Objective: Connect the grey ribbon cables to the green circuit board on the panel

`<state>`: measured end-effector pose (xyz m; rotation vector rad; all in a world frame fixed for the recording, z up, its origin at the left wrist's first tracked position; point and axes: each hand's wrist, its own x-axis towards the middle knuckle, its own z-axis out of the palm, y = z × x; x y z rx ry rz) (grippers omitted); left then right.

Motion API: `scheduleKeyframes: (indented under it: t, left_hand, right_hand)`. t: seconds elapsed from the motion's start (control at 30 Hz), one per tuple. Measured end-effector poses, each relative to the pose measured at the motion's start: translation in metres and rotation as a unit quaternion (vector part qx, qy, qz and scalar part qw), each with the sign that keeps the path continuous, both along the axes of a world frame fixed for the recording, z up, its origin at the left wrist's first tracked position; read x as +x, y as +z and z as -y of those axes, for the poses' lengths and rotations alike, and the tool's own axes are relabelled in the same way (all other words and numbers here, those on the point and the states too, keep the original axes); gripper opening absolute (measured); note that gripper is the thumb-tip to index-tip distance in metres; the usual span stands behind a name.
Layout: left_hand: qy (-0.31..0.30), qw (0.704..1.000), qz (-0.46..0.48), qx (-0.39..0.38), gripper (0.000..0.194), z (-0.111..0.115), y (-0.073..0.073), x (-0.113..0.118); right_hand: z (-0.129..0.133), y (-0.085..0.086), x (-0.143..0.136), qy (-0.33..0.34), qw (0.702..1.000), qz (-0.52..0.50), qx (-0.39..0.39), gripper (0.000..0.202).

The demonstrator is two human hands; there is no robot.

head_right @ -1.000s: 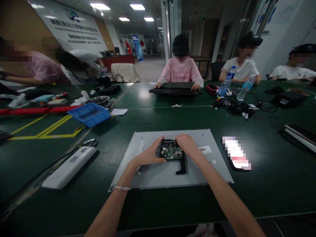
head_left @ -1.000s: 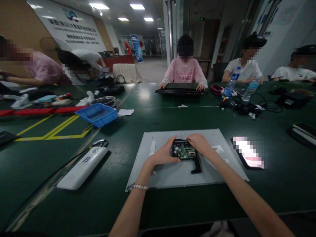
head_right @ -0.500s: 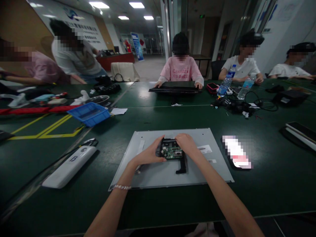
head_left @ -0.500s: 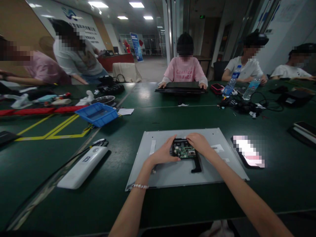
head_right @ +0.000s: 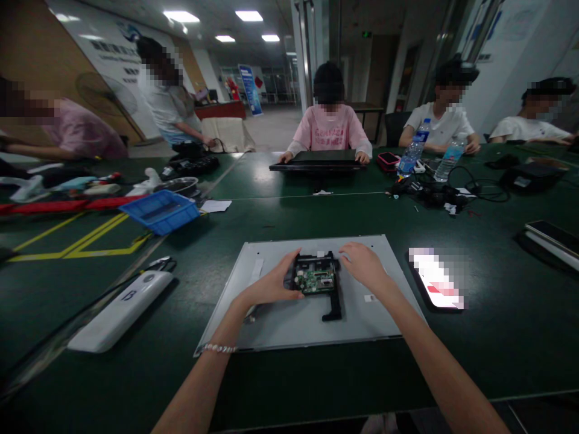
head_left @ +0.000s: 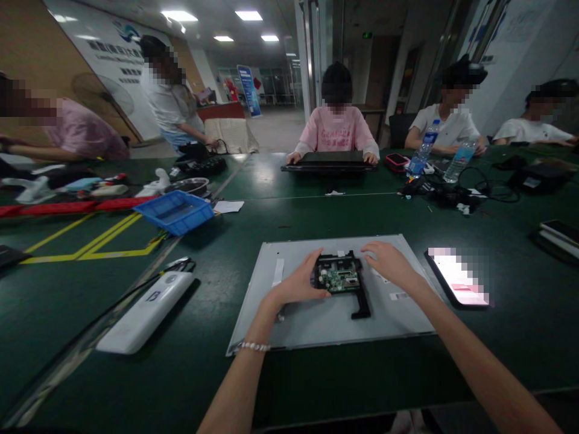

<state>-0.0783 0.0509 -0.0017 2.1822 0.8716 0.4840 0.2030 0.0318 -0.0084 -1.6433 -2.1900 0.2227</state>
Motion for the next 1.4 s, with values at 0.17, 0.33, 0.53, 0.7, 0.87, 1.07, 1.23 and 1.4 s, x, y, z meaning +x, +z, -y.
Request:
scheduleKeyframes:
  t: [0.17,0.33,0.53,0.7,0.87,1.07,1.23,1.4]
  left_hand:
    - [-0.005,1.000,-0.009,0.005,0.105,0.000,0.000,0.000]
    - [-0.005,1.000,-0.017,0.005,0.106,0.000,0.000,0.001]
    - [-0.005,0.999,-0.035,0.017,0.106,0.002,-0.001,0.004]
    - [0.004,0.996,-0.073,0.056,0.111,0.007,0.001,0.007]
    - [0.000,0.983,-0.110,0.147,0.094,0.019,0.014,0.019]
    - [-0.039,0.971,-0.091,0.220,0.047,0.037,0.017,0.050]
    - [-0.017,0.958,-0.126,0.258,0.041,0.043,0.008,0.061]
    - [-0.056,0.936,-0.172,0.303,0.034,0.046,0.007,0.066]
  right_hand:
    - [0.021,-0.021,0.037,-0.051,0.998,-0.044,-0.004,0.029]
    - [0.032,-0.033,0.038,-0.054,0.993,-0.098,-0.033,0.029]
    - [0.034,-0.033,0.029,-0.036,0.988,-0.142,-0.045,0.019]
    - [0.035,-0.028,0.027,-0.052,0.982,-0.177,-0.048,0.017]
    - [0.035,-0.023,0.020,-0.073,0.963,-0.250,-0.072,0.019]
    - [0.033,-0.030,0.006,-0.045,0.903,-0.390,-0.173,0.021]
    - [0.033,-0.032,0.002,-0.036,0.884,-0.417,-0.209,0.020]
    - [0.034,-0.031,0.000,-0.032,0.892,-0.409,-0.188,0.018]
